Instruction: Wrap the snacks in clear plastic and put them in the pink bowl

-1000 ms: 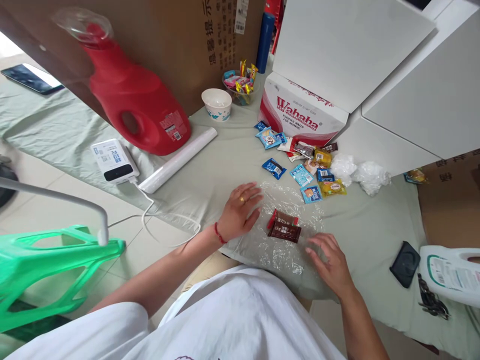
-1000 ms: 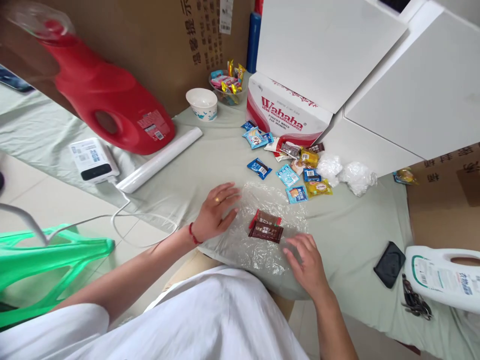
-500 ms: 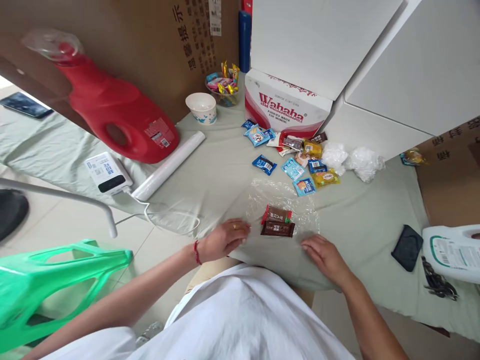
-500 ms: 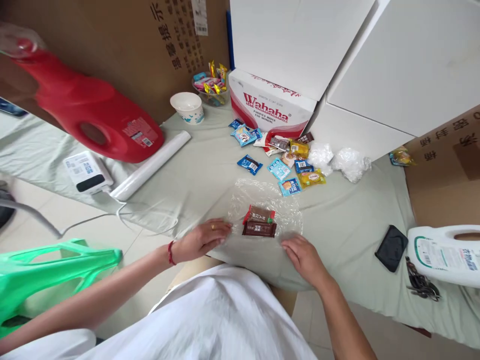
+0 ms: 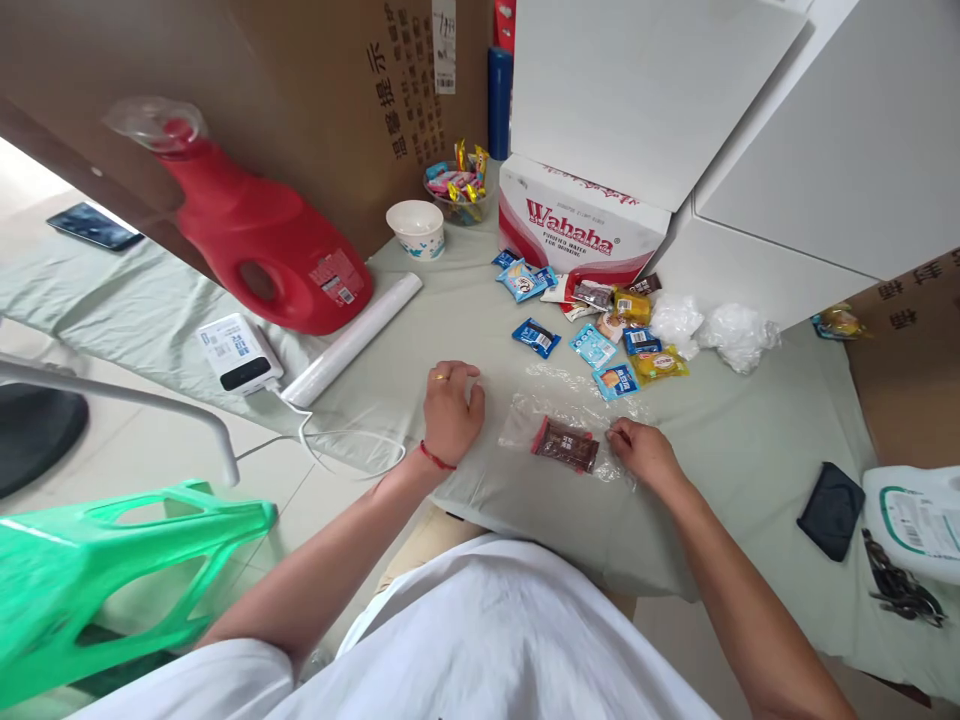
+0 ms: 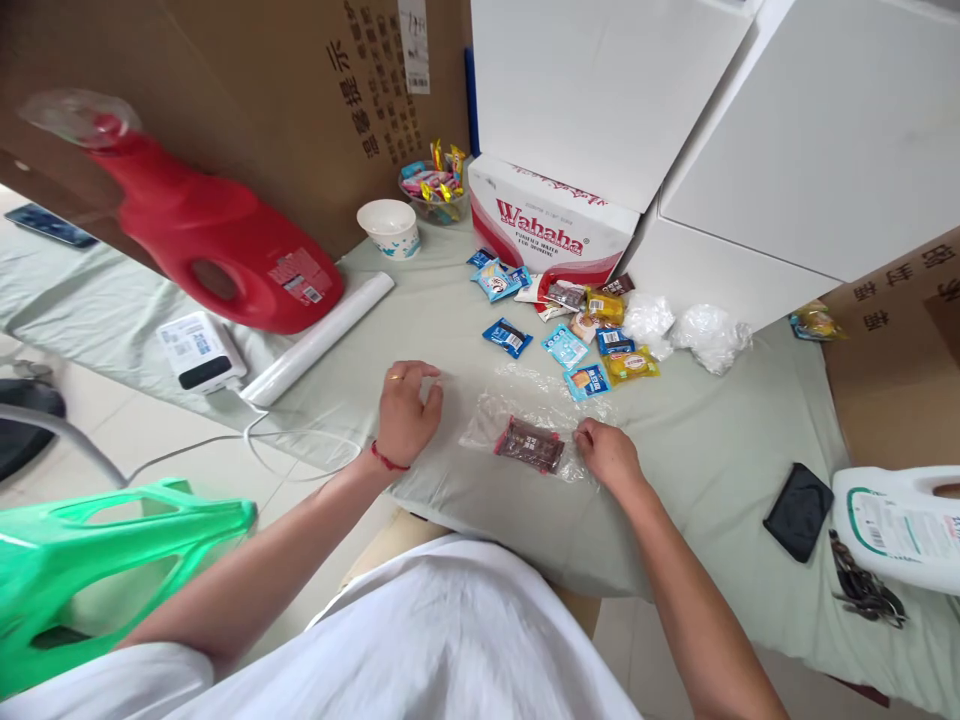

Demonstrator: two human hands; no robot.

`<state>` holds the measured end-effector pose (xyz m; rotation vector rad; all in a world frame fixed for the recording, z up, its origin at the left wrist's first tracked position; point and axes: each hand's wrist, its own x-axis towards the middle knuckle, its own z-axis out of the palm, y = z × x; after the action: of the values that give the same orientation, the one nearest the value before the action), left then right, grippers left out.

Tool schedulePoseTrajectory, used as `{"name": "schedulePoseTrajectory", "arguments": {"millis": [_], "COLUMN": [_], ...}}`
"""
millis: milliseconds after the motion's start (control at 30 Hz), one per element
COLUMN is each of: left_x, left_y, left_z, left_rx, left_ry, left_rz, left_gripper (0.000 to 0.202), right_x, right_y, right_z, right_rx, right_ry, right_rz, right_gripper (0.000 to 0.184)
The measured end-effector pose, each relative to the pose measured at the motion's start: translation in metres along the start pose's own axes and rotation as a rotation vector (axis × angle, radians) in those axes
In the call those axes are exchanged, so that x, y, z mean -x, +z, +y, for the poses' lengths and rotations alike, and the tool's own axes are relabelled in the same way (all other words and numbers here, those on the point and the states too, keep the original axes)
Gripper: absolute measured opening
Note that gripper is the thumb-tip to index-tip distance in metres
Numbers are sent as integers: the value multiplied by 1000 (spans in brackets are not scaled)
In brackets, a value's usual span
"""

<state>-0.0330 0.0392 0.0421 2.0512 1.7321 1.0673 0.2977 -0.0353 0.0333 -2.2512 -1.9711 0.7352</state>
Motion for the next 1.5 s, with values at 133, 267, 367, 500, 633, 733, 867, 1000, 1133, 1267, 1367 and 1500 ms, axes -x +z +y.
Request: {"name": "schedulePoseTrajectory", "arguments": {"millis": [133, 267, 367, 500, 633, 733, 867, 1000, 1133, 1267, 1367, 1500], "left_x": [33, 44, 39, 36, 40, 41, 35, 26, 24, 15, -4, -34], "left_y": [-12, 18, 42, 49, 45, 46, 53, 61, 67, 67, 67, 70], "left_z": [40, 68, 71, 69, 70, 70, 64, 51, 36, 27, 24, 23], "left_rx": [42, -118, -204, -254, -273, -252, -158, 163, 415, 384, 421, 512], "left_ry": [354, 526, 536, 516, 501, 484, 365, 134, -137, -151, -76, 171], "left_rz": [-165, -540, -608, -530, -521, -545, -616, -702, -577, -361, -415, -762], "left_gripper": [35, 33, 28, 24, 24, 26, 29, 29, 21, 26, 53, 80], "right_x": [7, -5, -31, -76, -96, -80, -27, 17, 26, 18, 15, 16], "right_y": [-6, -27, -38, -34, -34, -47, -53, -23, 15, 35, 39, 40], "right_z": [-4, -10, -24, -51, -61, -59, -61, -64, -59, -55, -54, -52], "right_rx": [74, 166, 231, 275, 240, 126, -71, -117, -226, -367, -410, -413], "right_ry": [45, -44, -170, -268, -248, -366, -573, -699, -721, -739, -739, -741], "right_rz": [-37, -32, 170, 133, 29, 70, 87, 27, 116, 158, 149, 110], "right_gripper": [22, 25, 31, 36, 14, 13, 17, 26, 25, 22, 21, 22]}}
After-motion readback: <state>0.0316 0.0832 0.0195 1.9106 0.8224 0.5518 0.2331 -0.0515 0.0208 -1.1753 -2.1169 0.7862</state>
